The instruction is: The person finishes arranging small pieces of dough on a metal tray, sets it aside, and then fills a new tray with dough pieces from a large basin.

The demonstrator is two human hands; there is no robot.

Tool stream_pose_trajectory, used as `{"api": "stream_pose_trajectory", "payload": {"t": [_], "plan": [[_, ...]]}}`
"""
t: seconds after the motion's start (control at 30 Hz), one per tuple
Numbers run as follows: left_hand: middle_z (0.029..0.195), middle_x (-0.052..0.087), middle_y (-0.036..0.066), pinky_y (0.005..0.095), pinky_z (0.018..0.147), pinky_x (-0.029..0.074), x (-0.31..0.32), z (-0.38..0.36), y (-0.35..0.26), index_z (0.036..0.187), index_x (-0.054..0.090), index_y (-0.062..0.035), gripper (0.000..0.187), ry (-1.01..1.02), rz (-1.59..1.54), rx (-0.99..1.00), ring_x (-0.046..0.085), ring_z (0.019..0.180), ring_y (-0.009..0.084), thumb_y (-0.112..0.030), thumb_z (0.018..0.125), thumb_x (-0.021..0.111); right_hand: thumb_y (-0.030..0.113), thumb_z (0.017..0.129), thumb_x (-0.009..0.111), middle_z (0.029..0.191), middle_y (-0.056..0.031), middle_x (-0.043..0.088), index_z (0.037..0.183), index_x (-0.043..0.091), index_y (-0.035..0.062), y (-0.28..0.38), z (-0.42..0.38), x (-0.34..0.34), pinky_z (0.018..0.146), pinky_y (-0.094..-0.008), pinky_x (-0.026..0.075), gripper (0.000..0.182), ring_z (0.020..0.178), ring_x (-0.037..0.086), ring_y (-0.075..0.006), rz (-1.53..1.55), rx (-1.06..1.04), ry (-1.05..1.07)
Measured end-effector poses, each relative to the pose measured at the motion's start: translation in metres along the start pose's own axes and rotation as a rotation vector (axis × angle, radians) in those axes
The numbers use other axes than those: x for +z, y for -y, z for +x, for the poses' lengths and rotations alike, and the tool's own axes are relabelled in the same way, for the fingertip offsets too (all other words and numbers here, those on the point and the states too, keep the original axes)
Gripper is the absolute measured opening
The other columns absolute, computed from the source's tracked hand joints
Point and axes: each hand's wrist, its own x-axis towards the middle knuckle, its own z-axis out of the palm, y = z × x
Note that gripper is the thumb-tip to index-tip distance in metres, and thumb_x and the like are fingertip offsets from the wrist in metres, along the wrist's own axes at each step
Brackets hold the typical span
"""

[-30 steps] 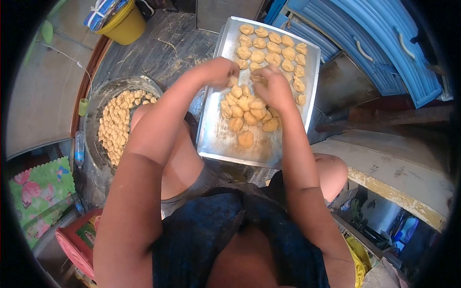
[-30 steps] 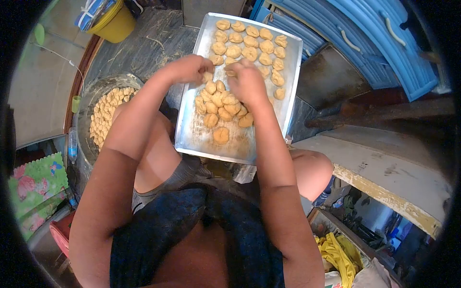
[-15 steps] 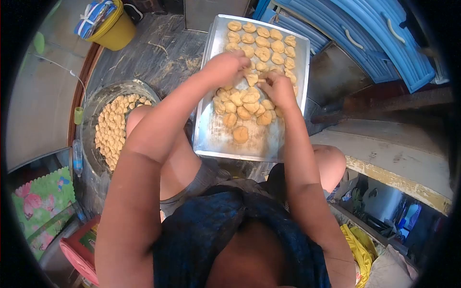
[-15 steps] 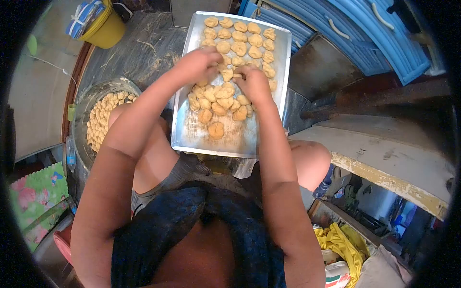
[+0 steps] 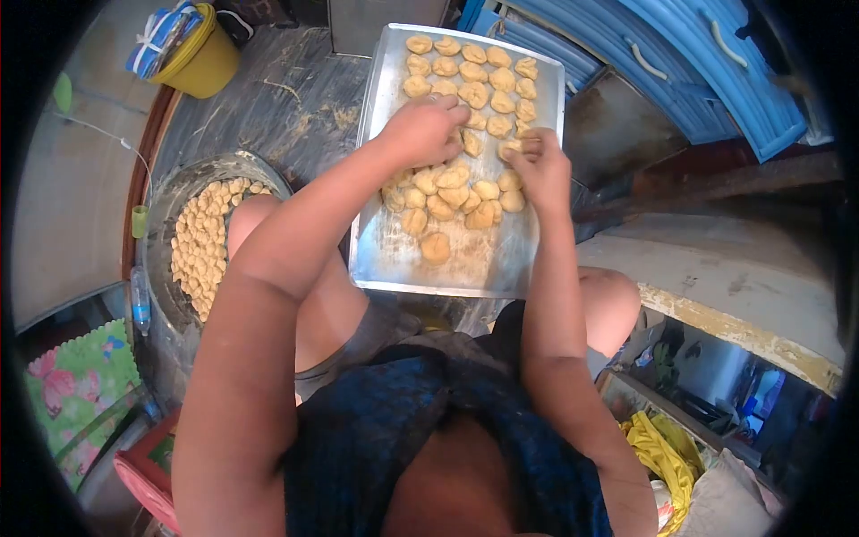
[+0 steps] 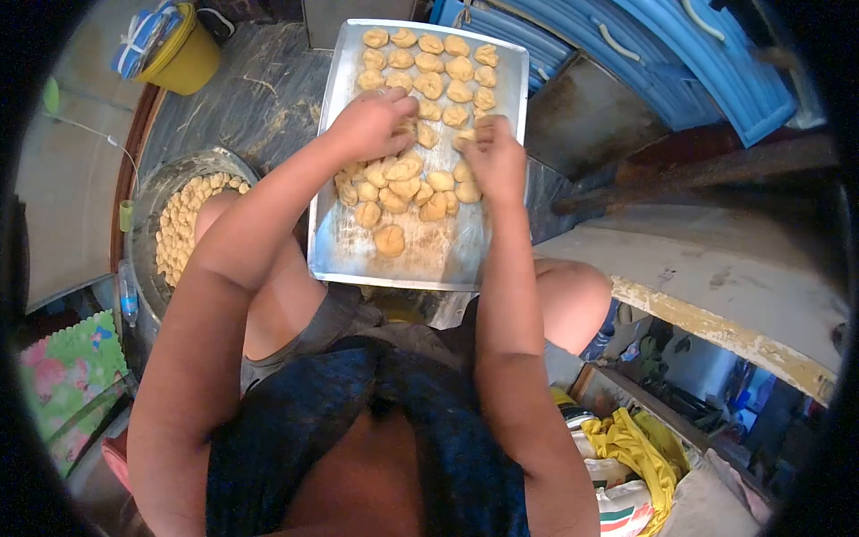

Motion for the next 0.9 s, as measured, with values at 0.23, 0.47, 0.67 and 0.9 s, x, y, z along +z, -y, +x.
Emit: {"api": "stream_pose_trajectory", "payload": {"t": [0.23, 0.47, 0.67, 0.9], "plan": [[0.095, 0.057, 0.007, 0.0389, 0.084, 0.043, 0.012, 0.012, -0.004, 0.097, 0.061, -0.0105, 0.026, 0.029, 0.005, 0.103, 0.056, 0.091, 0.0295, -0.023, 0.076, 0.067, 0.027, 0.068, 0.077, 0.092, -0.0156, 0.063, 0.098, 0.063, 0.0031, -0.007, 0.006, -0.004, 0.075, -0.0342, 0.048, 0.041, 0.083, 0.062, -0.0264, -0.319, -0.043, 0.15], [0.099, 0.056, 0.007, 0.0397, 0.089, 0.041, 0.013, 0.014, -0.012, 0.098, 0.061, -0.0118, 0.023, -0.048, -0.029, 0.15, 0.055, 0.098, 0.0257, -0.023, 0.079, 0.064, 0.028, 0.066, 0.075, 0.084, -0.0178, 0.065, 0.089, 0.065, 0.0005, -0.011, 0.001, -0.019, 0.071, -0.0347, 0.049, 0.037, 0.079, 0.064, -0.0256, -0.289, 0.106, 0.36], [0.108, 0.057, 0.002, 0.0391, 0.093, 0.038, 0.019, 0.017, -0.017, 0.111, 0.063, -0.0165, 0.033, 0.083, -0.006, 0.345, 0.052, 0.105, 0.0201, -0.018, 0.078, 0.066, 0.019, 0.069, 0.075, 0.075, -0.0141, 0.064, 0.087, 0.066, 0.0015, -0.015, 0.012, -0.003, 0.065, -0.0312, 0.048, 0.027, 0.071, 0.063, -0.0228, -0.157, 0.178, -0.018], [0.106, 0.058, 0.001, 0.0377, 0.089, 0.038, 0.024, 0.02, -0.011, 0.111, 0.064, -0.0162, 0.032, 0.088, 0.056, 0.338, 0.053, 0.104, 0.0195, -0.018, 0.079, 0.065, 0.022, 0.071, 0.075, 0.077, -0.0131, 0.062, 0.088, 0.066, 0.0003, -0.026, 0.021, -0.005, 0.065, -0.0331, 0.048, 0.029, 0.068, 0.06, -0.0223, -0.163, 0.009, -0.024]]}}
